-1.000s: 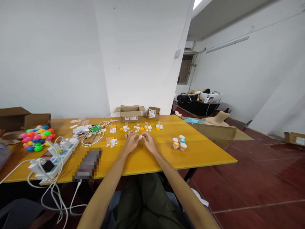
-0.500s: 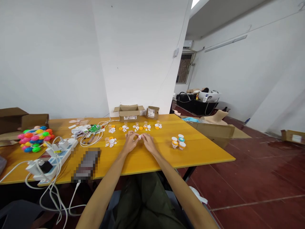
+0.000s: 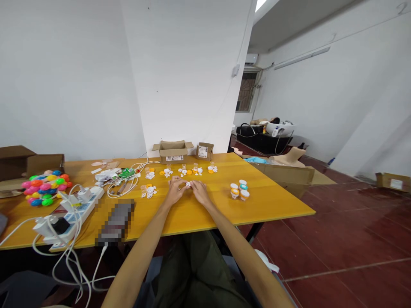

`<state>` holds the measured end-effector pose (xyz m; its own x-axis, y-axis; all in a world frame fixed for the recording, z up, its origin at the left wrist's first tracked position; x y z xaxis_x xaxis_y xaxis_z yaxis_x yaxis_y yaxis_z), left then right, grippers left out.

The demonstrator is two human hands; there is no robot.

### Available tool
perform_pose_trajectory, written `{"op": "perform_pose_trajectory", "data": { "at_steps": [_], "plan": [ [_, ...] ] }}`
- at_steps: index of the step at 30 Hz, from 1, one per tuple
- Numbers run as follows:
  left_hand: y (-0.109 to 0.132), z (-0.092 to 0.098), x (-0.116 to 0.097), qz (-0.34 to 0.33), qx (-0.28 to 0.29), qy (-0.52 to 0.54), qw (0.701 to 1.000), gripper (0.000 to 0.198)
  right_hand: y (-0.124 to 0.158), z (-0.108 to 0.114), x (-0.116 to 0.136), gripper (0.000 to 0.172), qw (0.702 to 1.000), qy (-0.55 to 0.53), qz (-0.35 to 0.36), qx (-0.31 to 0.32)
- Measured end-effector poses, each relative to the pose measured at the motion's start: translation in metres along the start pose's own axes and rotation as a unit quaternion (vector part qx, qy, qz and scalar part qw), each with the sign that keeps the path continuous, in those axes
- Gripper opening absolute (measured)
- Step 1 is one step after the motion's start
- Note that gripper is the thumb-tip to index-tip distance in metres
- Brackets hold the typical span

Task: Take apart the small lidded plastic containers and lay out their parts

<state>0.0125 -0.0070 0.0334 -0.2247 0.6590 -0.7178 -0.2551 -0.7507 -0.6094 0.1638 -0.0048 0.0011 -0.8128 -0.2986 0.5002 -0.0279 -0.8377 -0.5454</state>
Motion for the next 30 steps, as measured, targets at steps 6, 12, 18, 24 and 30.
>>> {"op": "perform_pose_trajectory", "data": {
  "at_steps": [6, 12, 18, 24, 30],
  "plan": [
    [-0.0006, -0.0004, 0.0011, 0.009, -0.001, -0.003, 1.0, 0.006, -0.0004, 0.0018, 0.0001, 0.044, 1.0, -0.006, -0.006, 0.016],
    [-0.001, -0.0012, 0.0042, 0.008, 0.006, -0.01, 1.0, 0.007, -0.0007, 0.0068, 0.0038, 0.044, 1.0, -0.017, 0.0, 0.018],
    [-0.001, -0.0016, 0.0053, 0.019, 0.019, -0.018, 0.999, 0.012, -0.0012, 0.0073, 0.004, 0.045, 0.999, -0.009, -0.001, 0.034],
    [-0.0013, -0.0022, 0.0055, 0.044, 0.027, -0.02, 0.998, 0.012, -0.0022, 0.0051, 0.0001, 0.047, 0.999, -0.006, -0.002, 0.05],
    [-0.002, -0.0024, 0.002, 0.048, 0.026, -0.034, 0.998, 0.013, -0.0011, 0.0058, 0.0017, 0.048, 0.999, -0.01, -0.004, 0.04]
  ]
}}
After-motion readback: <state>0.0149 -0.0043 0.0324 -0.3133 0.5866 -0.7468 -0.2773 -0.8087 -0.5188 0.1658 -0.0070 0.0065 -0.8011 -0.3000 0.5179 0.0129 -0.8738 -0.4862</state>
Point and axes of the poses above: each hand's wrist, its own y-axis away from the middle knuckle, its own z-axis out of the back of the hand, x = y × z, the point moved 3 cm from there along -y, towards the middle knuckle, and after that the axes turned 14 degrees about y, right-handed, at the moved point
